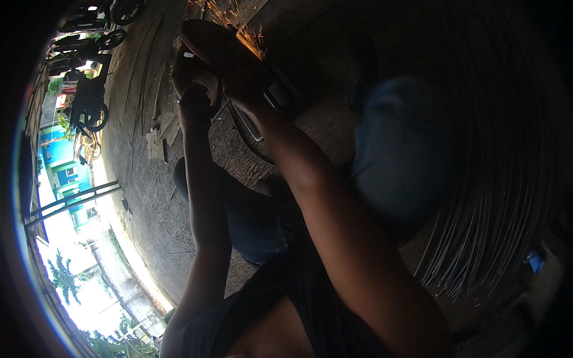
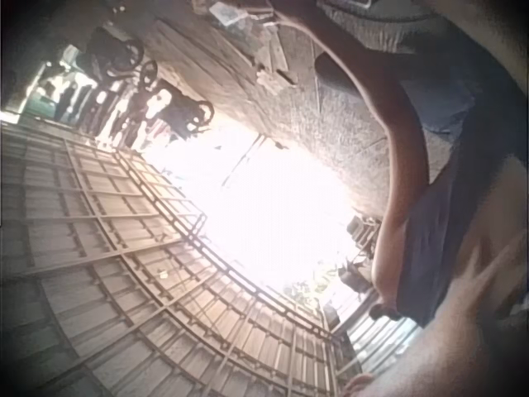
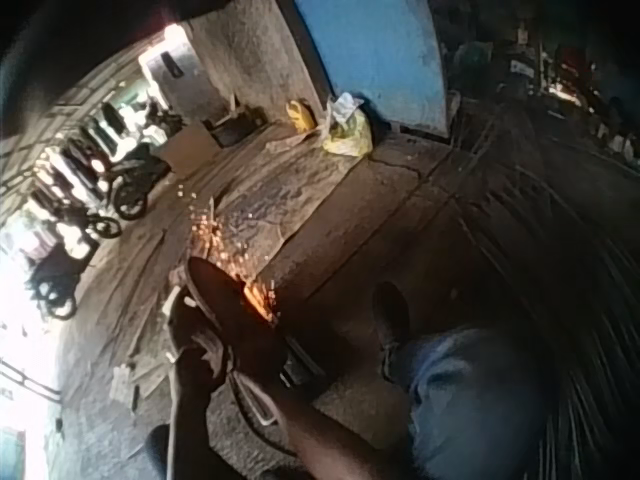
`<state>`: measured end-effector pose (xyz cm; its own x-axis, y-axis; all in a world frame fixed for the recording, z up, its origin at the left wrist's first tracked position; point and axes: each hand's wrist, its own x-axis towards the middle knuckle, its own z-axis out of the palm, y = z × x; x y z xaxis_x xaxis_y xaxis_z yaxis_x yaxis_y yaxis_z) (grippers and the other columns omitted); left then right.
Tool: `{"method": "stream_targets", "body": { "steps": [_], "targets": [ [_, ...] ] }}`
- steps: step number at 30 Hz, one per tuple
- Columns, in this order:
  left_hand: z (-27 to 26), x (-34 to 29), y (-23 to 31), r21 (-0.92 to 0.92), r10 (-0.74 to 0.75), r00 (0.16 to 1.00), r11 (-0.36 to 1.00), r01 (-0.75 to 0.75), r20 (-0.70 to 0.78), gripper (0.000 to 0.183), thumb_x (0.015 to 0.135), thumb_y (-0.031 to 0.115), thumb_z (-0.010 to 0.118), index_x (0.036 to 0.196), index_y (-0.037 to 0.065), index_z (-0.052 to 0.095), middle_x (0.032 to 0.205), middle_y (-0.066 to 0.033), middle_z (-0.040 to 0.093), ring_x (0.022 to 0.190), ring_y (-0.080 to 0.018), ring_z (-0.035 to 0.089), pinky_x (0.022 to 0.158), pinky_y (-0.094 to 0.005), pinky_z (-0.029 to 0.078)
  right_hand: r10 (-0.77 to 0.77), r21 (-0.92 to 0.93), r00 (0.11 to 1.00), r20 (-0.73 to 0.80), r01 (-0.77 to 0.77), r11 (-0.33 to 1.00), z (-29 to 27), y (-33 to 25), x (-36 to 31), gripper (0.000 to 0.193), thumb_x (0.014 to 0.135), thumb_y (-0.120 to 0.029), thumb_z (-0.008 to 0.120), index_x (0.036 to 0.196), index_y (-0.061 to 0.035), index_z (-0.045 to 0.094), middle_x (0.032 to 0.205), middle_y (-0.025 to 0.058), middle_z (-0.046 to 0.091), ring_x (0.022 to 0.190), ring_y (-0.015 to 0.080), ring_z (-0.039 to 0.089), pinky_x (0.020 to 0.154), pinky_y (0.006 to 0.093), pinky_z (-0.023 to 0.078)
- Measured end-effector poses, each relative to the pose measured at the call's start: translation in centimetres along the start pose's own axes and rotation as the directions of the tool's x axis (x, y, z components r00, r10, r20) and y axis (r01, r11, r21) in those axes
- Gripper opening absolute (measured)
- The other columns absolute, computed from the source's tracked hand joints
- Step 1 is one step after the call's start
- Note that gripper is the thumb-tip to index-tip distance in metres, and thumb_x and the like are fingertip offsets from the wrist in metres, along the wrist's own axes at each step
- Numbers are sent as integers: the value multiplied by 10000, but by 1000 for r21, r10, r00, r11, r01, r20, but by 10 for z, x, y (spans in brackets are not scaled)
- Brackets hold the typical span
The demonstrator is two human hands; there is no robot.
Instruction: Use a chop saw to cut long metal rods into smaller pieces.
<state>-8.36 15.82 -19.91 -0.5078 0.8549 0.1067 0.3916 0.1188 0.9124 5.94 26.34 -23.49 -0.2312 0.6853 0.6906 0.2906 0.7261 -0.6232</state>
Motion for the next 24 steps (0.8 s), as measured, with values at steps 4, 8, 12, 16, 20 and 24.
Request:
{"method": "stream_targets", "body": {
  "steps": [4,8,12,16,20,24],
  "targets": [
    [4,-5,7,-25,-70,997,997,70,-31,255,834,82,547,1072,-6,525,945,-76,606,758,-125,603,633,-221,493,101,4,984,147,-103,995,-3,-6,-1,486,880,-138,495,1358,-135,410,1143,170,555,1006,325,578,804,407,507],
    [17,-10,34,-361,-295,950,901,241,-103,206,882,60,465,1068,-5,527,932,-81,597,714,-118,583,568,-224,470,5,14,1000,23,-5,1000,-1,1,1,522,857,-124,521,1366,-135,405,1177,163,541,1041,318,567,820,404,504],
    [23,-15,50,-473,-384,909,839,269,-163,206,897,80,451,1067,-8,529,923,-75,593,678,-109,565,543,-217,448,2,77,1000,8,-3,997,2,0,-2,557,838,-118,534,1376,-138,395,1225,162,516,1079,321,549,851,401,494],
    [20,-13,46,-381,-316,939,892,245,-136,211,909,97,438,1064,-4,539,892,-59,586,656,-101,547,542,-217,437,38,78,998,53,-43,996,5,2,0,557,840,-121,529,1379,-143,392,1235,167,510,1098,323,541,874,402,485],
    [22,-16,47,-92,-185,968,981,171,-170,202,912,108,446,1046,0,553,865,-50,583,653,-96,541,544,-221,432,-2,17,998,65,1,1000,-1,-2,-1,553,846,-125,520,1383,-144,388,1245,168,508,1107,326,536,877,407,482],
    [24,-14,47,49,-110,981,992,119,-159,194,914,113,450,1029,6,563,860,-49,583,655,-98,542,541,-223,427,10,82,999,50,-14,997,-2,-1,0,561,833,-112,535,1376,-128,395,1234,164,514,1098,329,539,871,405,484]
  ]
}}
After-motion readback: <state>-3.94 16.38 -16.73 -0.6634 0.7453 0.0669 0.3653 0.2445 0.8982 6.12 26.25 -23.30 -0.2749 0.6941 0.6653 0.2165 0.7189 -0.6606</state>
